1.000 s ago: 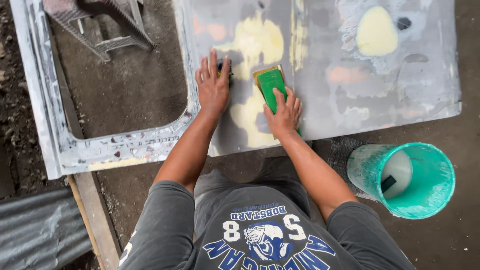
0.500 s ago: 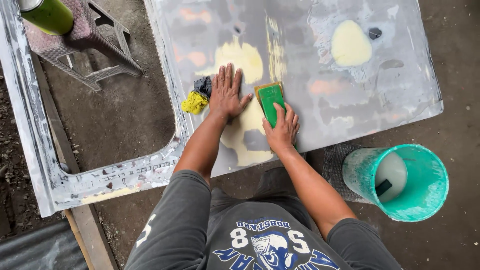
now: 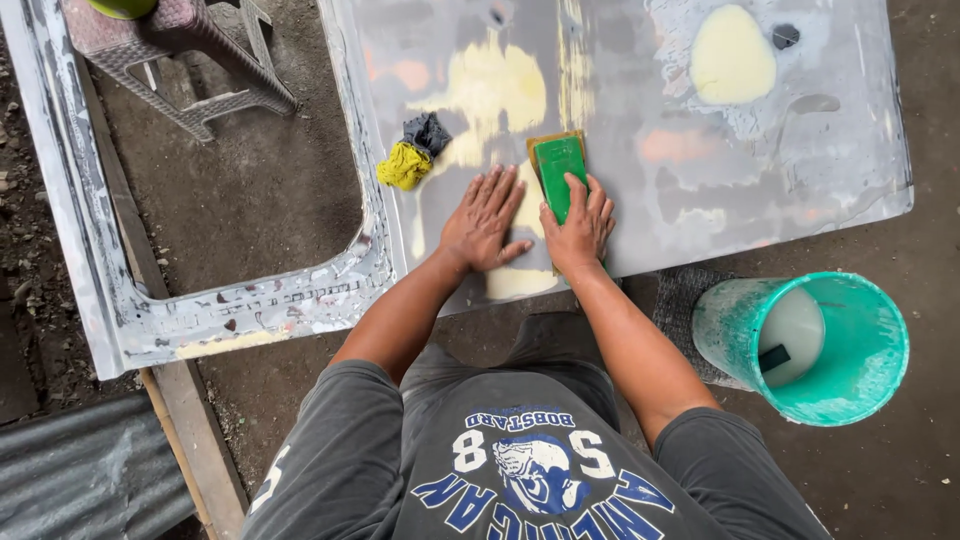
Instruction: The person scrubs a large, flat, gray surface with a green sponge and a yellow cloth. They repeatedly wipe the surface to remove residue, occasionally dipping the sponge into a nearby green bucket.
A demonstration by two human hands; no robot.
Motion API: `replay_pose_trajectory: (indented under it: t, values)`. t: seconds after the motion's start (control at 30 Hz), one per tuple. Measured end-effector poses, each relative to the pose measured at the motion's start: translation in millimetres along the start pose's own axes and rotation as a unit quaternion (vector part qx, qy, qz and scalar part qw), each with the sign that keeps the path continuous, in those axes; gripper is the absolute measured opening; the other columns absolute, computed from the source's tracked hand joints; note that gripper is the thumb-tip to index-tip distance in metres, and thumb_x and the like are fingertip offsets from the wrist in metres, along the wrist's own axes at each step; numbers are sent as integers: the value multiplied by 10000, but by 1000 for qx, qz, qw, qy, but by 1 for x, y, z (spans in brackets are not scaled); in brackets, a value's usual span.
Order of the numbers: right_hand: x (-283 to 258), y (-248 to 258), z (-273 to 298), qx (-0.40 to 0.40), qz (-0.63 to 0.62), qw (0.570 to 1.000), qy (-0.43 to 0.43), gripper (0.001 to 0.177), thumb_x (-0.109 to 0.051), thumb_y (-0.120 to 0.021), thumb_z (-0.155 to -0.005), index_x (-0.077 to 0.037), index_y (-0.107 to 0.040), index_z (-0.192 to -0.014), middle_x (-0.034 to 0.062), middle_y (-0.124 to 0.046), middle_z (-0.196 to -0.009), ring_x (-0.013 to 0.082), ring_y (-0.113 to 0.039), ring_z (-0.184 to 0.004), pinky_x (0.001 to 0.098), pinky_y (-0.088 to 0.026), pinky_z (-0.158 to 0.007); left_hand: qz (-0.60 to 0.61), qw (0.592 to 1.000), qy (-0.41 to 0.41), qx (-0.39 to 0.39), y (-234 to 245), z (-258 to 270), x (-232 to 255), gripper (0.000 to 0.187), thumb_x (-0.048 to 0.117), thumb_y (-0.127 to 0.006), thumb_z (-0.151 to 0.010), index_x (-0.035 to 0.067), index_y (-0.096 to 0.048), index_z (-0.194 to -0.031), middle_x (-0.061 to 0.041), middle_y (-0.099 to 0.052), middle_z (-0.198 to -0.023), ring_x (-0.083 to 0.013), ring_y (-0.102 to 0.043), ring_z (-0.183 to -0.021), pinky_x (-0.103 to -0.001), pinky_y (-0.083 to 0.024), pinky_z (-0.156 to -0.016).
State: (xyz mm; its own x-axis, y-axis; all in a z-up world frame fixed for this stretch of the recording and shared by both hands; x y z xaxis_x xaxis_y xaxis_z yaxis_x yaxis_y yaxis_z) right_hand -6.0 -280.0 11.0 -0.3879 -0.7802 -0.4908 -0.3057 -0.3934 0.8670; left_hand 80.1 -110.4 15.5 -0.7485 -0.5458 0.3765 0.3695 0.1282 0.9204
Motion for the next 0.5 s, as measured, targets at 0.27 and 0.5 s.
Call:
replay_pose_trajectory:
  t: [0.27,0.5]
  values:
    - [3,-2,1,-13,11,1000,3,642,-350,-755,-908,-215,-464,-1464,119,-409,-1491,378,-392,-1331,555,-326,-1069,-36,997,-68,-28,-14,54,28,1014,767,-286,-950,20,-168,-1624,-216,-101,-1700,-360,-62,-1581,-480,-40,-1267]
    - [14,-10,1,-34,21,999,1,648,-368,-748,-935,-242,-425,-1483,103,-366,-1502,367,-356,-1352,568,-312,-1071,-44,995,-14,-83,7,63,-14,915,730,-149,-964,122,-88,-1645,-141,-14,-1703,-297,-24,-1571,-463,-16,-1254]
Point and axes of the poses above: each hand's wrist, its own z-axis away from the middle knuckle, its own y-axis out of the back of the hand, x = y × z, the point moved 2 cm from there along -z, towards the middle knuckle
